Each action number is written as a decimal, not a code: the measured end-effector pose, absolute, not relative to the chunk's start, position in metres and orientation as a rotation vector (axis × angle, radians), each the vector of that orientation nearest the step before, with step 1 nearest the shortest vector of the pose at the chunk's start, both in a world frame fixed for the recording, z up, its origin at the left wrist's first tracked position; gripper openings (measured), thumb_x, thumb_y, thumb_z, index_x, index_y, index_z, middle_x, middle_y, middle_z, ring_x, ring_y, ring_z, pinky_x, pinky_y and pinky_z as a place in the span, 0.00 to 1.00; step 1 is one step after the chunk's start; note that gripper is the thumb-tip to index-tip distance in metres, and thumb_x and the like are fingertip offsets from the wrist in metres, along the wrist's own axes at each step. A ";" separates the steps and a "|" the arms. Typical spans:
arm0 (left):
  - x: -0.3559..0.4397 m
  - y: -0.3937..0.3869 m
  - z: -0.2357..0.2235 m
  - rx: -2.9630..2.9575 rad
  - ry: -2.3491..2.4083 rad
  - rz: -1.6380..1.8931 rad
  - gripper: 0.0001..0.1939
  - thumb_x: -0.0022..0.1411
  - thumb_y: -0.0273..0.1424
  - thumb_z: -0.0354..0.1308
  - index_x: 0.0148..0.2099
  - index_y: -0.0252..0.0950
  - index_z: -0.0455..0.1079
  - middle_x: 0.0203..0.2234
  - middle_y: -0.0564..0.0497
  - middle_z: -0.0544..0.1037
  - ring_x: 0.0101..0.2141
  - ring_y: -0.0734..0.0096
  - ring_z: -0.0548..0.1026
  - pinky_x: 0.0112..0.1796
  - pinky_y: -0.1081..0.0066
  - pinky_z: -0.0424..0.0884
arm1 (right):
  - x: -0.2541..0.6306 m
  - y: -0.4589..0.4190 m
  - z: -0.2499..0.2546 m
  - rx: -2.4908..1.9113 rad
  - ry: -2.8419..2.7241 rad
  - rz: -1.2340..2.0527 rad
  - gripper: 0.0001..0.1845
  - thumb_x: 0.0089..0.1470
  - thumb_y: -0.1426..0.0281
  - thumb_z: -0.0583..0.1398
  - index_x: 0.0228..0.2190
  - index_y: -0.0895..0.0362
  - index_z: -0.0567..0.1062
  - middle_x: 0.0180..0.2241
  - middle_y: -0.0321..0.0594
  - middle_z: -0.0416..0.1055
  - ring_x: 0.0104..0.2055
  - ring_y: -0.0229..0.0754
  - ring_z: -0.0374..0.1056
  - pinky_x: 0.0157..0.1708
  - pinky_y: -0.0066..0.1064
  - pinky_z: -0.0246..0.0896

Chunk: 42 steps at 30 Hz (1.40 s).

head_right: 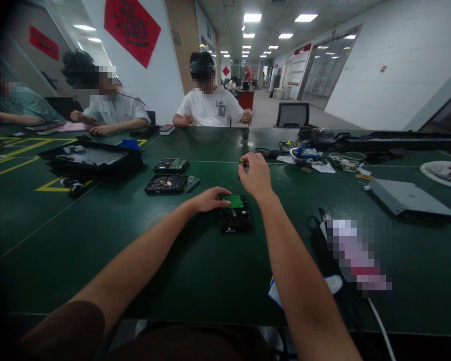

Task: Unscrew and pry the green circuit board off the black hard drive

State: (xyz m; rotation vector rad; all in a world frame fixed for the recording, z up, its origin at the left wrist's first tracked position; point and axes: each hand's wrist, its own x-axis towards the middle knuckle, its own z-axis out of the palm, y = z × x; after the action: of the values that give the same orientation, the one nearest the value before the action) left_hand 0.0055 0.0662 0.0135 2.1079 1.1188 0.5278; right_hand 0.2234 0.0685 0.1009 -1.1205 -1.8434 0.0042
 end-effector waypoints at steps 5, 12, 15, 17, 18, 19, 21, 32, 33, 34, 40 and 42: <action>0.005 0.066 0.014 2.118 1.100 0.534 0.33 0.61 0.49 0.63 0.61 0.32 0.70 0.33 0.49 0.78 0.29 0.67 0.73 0.33 0.69 0.66 | 0.225 0.071 0.099 -1.155 -1.810 0.039 0.06 0.55 0.69 0.62 0.37 0.52 0.70 0.39 0.44 0.74 0.40 0.48 0.71 0.43 0.45 0.70; 0.004 0.066 0.014 2.130 1.099 0.523 0.33 0.61 0.48 0.62 0.61 0.31 0.70 0.33 0.48 0.77 0.29 0.68 0.72 0.31 0.70 0.66 | 0.224 0.067 0.102 -1.133 -1.843 -0.028 0.08 0.55 0.72 0.61 0.39 0.53 0.72 0.41 0.45 0.72 0.41 0.48 0.71 0.46 0.45 0.69; 0.004 0.065 0.015 2.122 1.097 0.521 0.34 0.61 0.49 0.63 0.61 0.31 0.69 0.32 0.49 0.77 0.29 0.68 0.72 0.31 0.70 0.66 | 0.224 0.068 0.102 -1.159 -1.816 -0.015 0.07 0.53 0.72 0.62 0.36 0.53 0.71 0.39 0.44 0.72 0.41 0.49 0.70 0.46 0.45 0.69; 0.004 0.065 0.016 2.125 1.106 0.523 0.34 0.61 0.49 0.63 0.61 0.32 0.70 0.32 0.49 0.77 0.29 0.68 0.73 0.32 0.69 0.66 | 0.224 0.069 0.102 -1.144 -1.822 0.020 0.06 0.55 0.70 0.62 0.36 0.52 0.70 0.38 0.43 0.73 0.40 0.48 0.70 0.45 0.44 0.69; 0.004 0.065 0.016 2.128 1.109 0.524 0.33 0.61 0.49 0.63 0.61 0.32 0.70 0.31 0.49 0.77 0.29 0.67 0.73 0.32 0.69 0.66 | 0.224 0.069 0.102 -1.130 -1.830 0.034 0.05 0.56 0.70 0.62 0.36 0.52 0.71 0.38 0.43 0.73 0.39 0.47 0.71 0.44 0.44 0.69; 0.004 0.065 0.016 2.131 1.108 0.524 0.33 0.61 0.49 0.62 0.61 0.32 0.70 0.31 0.49 0.77 0.29 0.67 0.73 0.32 0.69 0.67 | 0.224 0.069 0.102 -1.114 -1.839 0.038 0.04 0.57 0.69 0.61 0.36 0.53 0.71 0.38 0.42 0.73 0.39 0.47 0.71 0.44 0.44 0.69; 0.004 0.065 0.015 2.137 1.105 0.526 0.33 0.62 0.48 0.62 0.61 0.32 0.70 0.32 0.49 0.77 0.29 0.67 0.73 0.33 0.69 0.67 | 0.224 0.068 0.101 -1.089 -1.848 0.024 0.04 0.58 0.69 0.61 0.37 0.53 0.72 0.40 0.43 0.73 0.39 0.46 0.71 0.44 0.43 0.69; 0.004 0.069 0.008 2.109 1.085 0.533 0.33 0.61 0.49 0.63 0.61 0.32 0.70 0.32 0.50 0.77 0.27 0.69 0.72 0.29 0.71 0.65 | 0.224 0.072 0.099 -1.124 -1.834 0.024 0.06 0.57 0.69 0.62 0.38 0.54 0.72 0.39 0.44 0.74 0.39 0.46 0.71 0.42 0.41 0.69; 0.004 0.069 0.009 2.104 1.092 0.530 0.33 0.61 0.49 0.63 0.61 0.32 0.70 0.31 0.50 0.76 0.27 0.69 0.72 0.29 0.71 0.65 | 0.224 0.071 0.099 -1.113 -1.846 0.017 0.06 0.57 0.69 0.61 0.39 0.54 0.73 0.40 0.44 0.73 0.39 0.46 0.71 0.42 0.41 0.69; 0.004 0.069 0.009 2.100 1.100 0.528 0.34 0.61 0.49 0.63 0.61 0.32 0.70 0.30 0.50 0.76 0.27 0.69 0.72 0.29 0.71 0.65 | 0.224 0.070 0.100 -1.109 -1.854 0.004 0.07 0.58 0.69 0.61 0.40 0.54 0.73 0.40 0.44 0.73 0.39 0.46 0.71 0.43 0.41 0.69; 0.004 0.067 0.013 2.106 1.082 0.534 0.34 0.60 0.49 0.63 0.61 0.32 0.70 0.36 0.47 0.77 0.30 0.68 0.73 0.31 0.70 0.66 | 0.225 0.069 0.101 -1.155 -1.817 -0.025 0.06 0.54 0.71 0.63 0.36 0.54 0.72 0.39 0.45 0.73 0.40 0.47 0.70 0.42 0.41 0.69; 0.004 0.067 0.013 2.110 1.078 0.538 0.33 0.61 0.49 0.63 0.61 0.32 0.70 0.35 0.48 0.77 0.29 0.68 0.73 0.31 0.70 0.66 | 0.225 0.070 0.101 -1.147 -1.824 0.001 0.05 0.55 0.70 0.62 0.35 0.54 0.71 0.38 0.44 0.74 0.39 0.46 0.71 0.41 0.41 0.69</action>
State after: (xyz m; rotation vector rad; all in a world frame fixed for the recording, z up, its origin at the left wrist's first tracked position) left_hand 0.0040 0.0670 0.0130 2.1104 1.0775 0.5376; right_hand 0.2249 0.0697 0.1013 -1.1473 -1.8238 0.0012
